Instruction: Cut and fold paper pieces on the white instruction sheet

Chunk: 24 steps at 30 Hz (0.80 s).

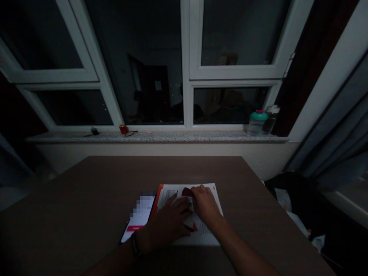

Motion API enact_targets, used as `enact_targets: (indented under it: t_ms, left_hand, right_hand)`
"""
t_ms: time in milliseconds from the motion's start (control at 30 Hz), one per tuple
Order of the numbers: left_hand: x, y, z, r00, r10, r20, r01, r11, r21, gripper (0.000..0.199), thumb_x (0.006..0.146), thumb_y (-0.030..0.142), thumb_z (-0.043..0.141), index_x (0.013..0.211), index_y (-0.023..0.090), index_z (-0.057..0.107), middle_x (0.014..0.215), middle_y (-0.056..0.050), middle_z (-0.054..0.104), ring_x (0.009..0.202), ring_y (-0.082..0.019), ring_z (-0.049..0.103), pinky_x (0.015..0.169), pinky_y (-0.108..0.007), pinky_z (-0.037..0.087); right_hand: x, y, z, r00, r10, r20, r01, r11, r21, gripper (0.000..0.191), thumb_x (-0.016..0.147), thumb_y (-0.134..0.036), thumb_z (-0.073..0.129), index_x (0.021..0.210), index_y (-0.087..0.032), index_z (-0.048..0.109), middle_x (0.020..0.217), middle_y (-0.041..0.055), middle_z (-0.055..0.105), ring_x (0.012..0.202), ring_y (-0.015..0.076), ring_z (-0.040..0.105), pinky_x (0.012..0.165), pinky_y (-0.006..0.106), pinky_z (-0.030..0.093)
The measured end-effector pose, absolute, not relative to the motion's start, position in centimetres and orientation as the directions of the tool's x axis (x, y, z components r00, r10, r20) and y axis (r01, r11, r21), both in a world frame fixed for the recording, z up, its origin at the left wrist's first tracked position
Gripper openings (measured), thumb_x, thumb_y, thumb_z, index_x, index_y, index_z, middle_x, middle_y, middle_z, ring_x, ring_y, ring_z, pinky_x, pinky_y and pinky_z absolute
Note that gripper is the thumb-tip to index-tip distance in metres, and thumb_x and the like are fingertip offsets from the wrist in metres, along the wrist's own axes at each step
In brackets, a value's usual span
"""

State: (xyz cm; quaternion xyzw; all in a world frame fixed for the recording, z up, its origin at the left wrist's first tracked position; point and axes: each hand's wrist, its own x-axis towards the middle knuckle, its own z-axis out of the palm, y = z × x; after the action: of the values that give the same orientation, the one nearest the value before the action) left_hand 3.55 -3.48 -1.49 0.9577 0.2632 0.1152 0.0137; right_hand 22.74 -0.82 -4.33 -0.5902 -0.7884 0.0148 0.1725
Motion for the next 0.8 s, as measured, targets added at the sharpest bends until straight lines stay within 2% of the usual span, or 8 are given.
enact_targets:
  t_ms: [100, 267, 467, 800]
  left_hand:
    - [3.51, -3.44, -1.64, 0.847, 0.49, 0.207, 0.487, -0.871, 0.068, 0.043, 0.09, 0.054, 0.066, 0.116, 0.02, 0.062, 0.129, -0.008, 0.061, 0.137, -0.027, 0.04, 0.12, -0.052, 0.017]
    - [3.68, -3.54, -1.92, 0.852, 0.479, 0.211, 0.476, -0.877, 0.066, 0.048, 0.085, 0.057, 0.07, 0.117, 0.021, 0.063, 0.123, -0.006, 0.064, 0.137, -0.028, 0.039, 0.119, -0.05, 0.018]
    - [3.92, -3.67, -1.58, 0.853, 0.479, 0.206, 0.476, -0.877, 0.066, 0.046, 0.086, 0.054, 0.071, 0.118, 0.022, 0.063, 0.132, -0.006, 0.059, 0.137, -0.027, 0.039, 0.12, -0.051, 0.015]
    - [3.83, -3.51, -2.19, 0.857, 0.473, 0.205, 0.468, -0.88, 0.077, 0.05, 0.087, 0.055, 0.07, 0.123, 0.023, 0.061, 0.134, -0.007, 0.059, 0.143, -0.028, 0.031, 0.118, -0.052, 0.022]
  right_hand:
    - [22.73, -0.94, -4.08, -0.252, 0.933, 0.255, 0.921, 0.312, -0.234, 0.025, 0.089, -0.008, 0.051, 0.106, -0.019, 0.064, 0.104, 0.008, 0.069, 0.1, 0.0248, 0.056, 0.087, 0.033, 0.035]
    - [22.36, -1.21, -3.38, -0.205, 0.945, 0.256, 0.942, 0.261, -0.212, 0.021, 0.091, -0.01, 0.049, 0.103, -0.018, 0.065, 0.101, 0.0097, 0.07, 0.097, 0.0253, 0.057, 0.086, 0.034, 0.034]
    - [22.38, -1.36, -3.44, -0.223, 0.937, 0.27, 0.929, 0.289, -0.233, 0.025, 0.088, -0.009, 0.051, 0.107, -0.019, 0.063, 0.106, 0.0085, 0.07, 0.102, 0.0258, 0.056, 0.088, 0.034, 0.033]
    - [22.17, -1.19, -3.85, -0.202, 0.94, 0.273, 0.947, 0.259, -0.19, 0.024, 0.089, -0.01, 0.05, 0.107, -0.019, 0.062, 0.101, 0.0094, 0.069, 0.096, 0.0259, 0.058, 0.083, 0.034, 0.033]
